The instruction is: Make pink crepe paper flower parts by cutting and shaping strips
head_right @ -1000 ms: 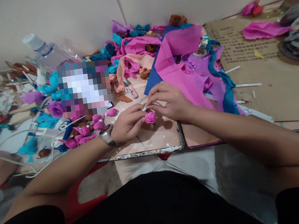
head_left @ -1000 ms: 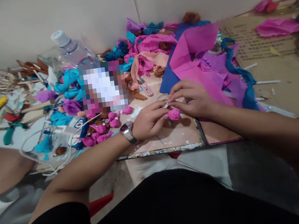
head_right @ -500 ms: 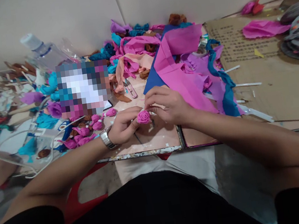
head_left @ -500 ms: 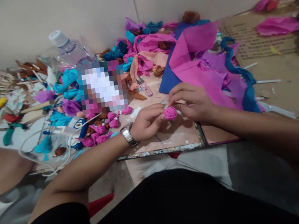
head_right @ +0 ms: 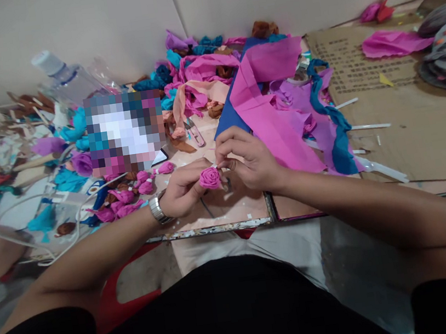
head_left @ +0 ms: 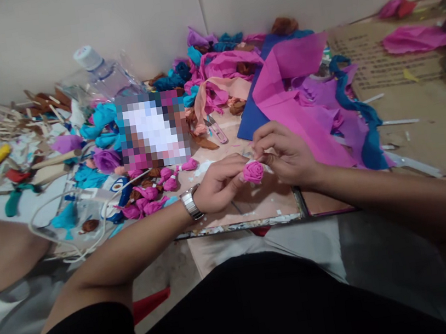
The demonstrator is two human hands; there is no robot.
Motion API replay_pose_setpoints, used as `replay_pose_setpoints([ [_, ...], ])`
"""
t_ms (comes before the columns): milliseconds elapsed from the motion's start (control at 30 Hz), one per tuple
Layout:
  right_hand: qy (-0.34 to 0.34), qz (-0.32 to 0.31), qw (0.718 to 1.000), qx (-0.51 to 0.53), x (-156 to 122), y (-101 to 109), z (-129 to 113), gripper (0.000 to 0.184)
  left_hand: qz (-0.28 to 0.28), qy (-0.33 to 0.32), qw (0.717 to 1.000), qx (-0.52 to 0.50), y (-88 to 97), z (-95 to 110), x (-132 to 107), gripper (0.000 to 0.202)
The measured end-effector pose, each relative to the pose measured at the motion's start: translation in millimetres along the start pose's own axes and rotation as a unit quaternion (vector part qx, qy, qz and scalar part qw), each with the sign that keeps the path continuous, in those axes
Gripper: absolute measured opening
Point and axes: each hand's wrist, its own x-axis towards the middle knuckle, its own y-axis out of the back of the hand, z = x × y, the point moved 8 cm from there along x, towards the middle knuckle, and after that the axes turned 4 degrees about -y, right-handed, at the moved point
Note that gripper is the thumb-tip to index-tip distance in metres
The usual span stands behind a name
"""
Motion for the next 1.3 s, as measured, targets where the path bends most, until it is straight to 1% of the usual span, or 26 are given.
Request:
replay_pose_setpoints([
  [67, -0.012, -0.001, 1.000, 0.023, 0.6, -1.0, 1.8, 0.018, 0.002, -0.004, 1.000, 0.003, 0.5, 1.0, -0.2, 0.042],
  [100, -0.029, 0.008, 0.998, 0.049, 1.6, 1.1, 5.8, 0.018, 0.001, -0.012, 1.000, 0.006, 0.4, 2.7, -0.2, 0.042],
  [200, -0.106, 0.073, 0.980, 0.152, 4.8, 16.8, 29.0, 0.017, -0.015, -0.044, 0.999, 0.016, -2.1, 8.1, -0.8, 0.038],
  [233, -0.126, 0.094, 0.974, 0.164, 5.4, 22.4, 36.9, 0.019, -0.019, -0.052, 0.998, 0.018, -2.9, 8.9, -1.1, 0.036],
  [300, -0.140, 0.113, 0.974, 0.139, 6.2, 29.3, 47.2, 0.026, -0.019, -0.055, 0.998, 0.017, -3.2, 7.4, -2.1, 0.035],
  [367, -0.158, 0.106, 0.974, 0.125, 4.9, 27.6, 55.1, 0.032, -0.006, -0.045, 0.999, 0.016, -1.4, 1.8, -3.6, 0.036],
  [467, -0.189, 0.092, 0.968, 0.139, -0.5, 18.7, 62.6, 0.038, 0.040, -0.023, 0.999, 0.018, 5.3, -9.9, -7.4, 0.037],
  [600, -0.204, 0.068, 0.961, 0.176, -3.4, 12.4, 66.7, 0.036, 0.112, 0.001, 0.993, 0.024, 14.1, -22.3, -13.7, 0.038],
  [700, -0.214, 0.051, 0.955, 0.198, -2.9, 12.3, 69.0, 0.035, 0.129, 0.011, 0.992, 0.015, 16.1, -25.2, -15.4, 0.040],
  [767, -0.205, 0.047, 0.958, 0.193, -2.2, 13.1, 65.9, 0.037, 0.108, 0.003, 0.994, 0.008, 14.1, -22.4, -13.4, 0.040],
  [833, -0.185, 0.046, 0.967, 0.171, -2.1, 13.4, 58.9, 0.041, 0.059, -0.014, 0.998, 0.013, 8.2, -16.8, -9.7, 0.037],
  [900, -0.166, 0.035, 0.975, 0.145, -2.6, 11.7, 50.1, 0.050, 0.003, -0.034, 0.999, 0.034, 0.5, -10.3, -6.2, 0.034],
  [967, -0.154, 0.011, 0.979, 0.131, -3.8, 7.5, 42.4, 0.062, -0.039, -0.056, 0.996, 0.059, -6.5, -4.3, -3.9, 0.032],
  [1033, -0.150, -0.021, 0.980, 0.132, -5.5, 1.9, 36.8, 0.073, -0.063, -0.077, 0.992, 0.081, -11.6, 0.7, -2.4, 0.032],
  [1067, -0.151, -0.037, 0.979, 0.133, -6.4, -1.1, 35.0, 0.075, -0.071, -0.086, 0.990, 0.090, -13.5, 2.7, -2.0, 0.032],
  [1133, -0.153, -0.060, 0.976, 0.141, -7.9, -6.1, 33.2, 0.074, -0.083, -0.101, 0.986, 0.102, -16.4, 5.5, -1.8, 0.033],
  [1200, -0.154, -0.068, 0.973, 0.160, -8.3, -9.2, 33.9, 0.069, -0.095, -0.104, 0.984, 0.105, -18.1, 6.1, -2.2, 0.033],
  [1300, -0.167, -0.064, 0.963, 0.200, -8.2, -12.1, 41.6, 0.064, -0.099, -0.084, 0.986, 0.101, -17.0, 2.8, -3.3, 0.032],
])
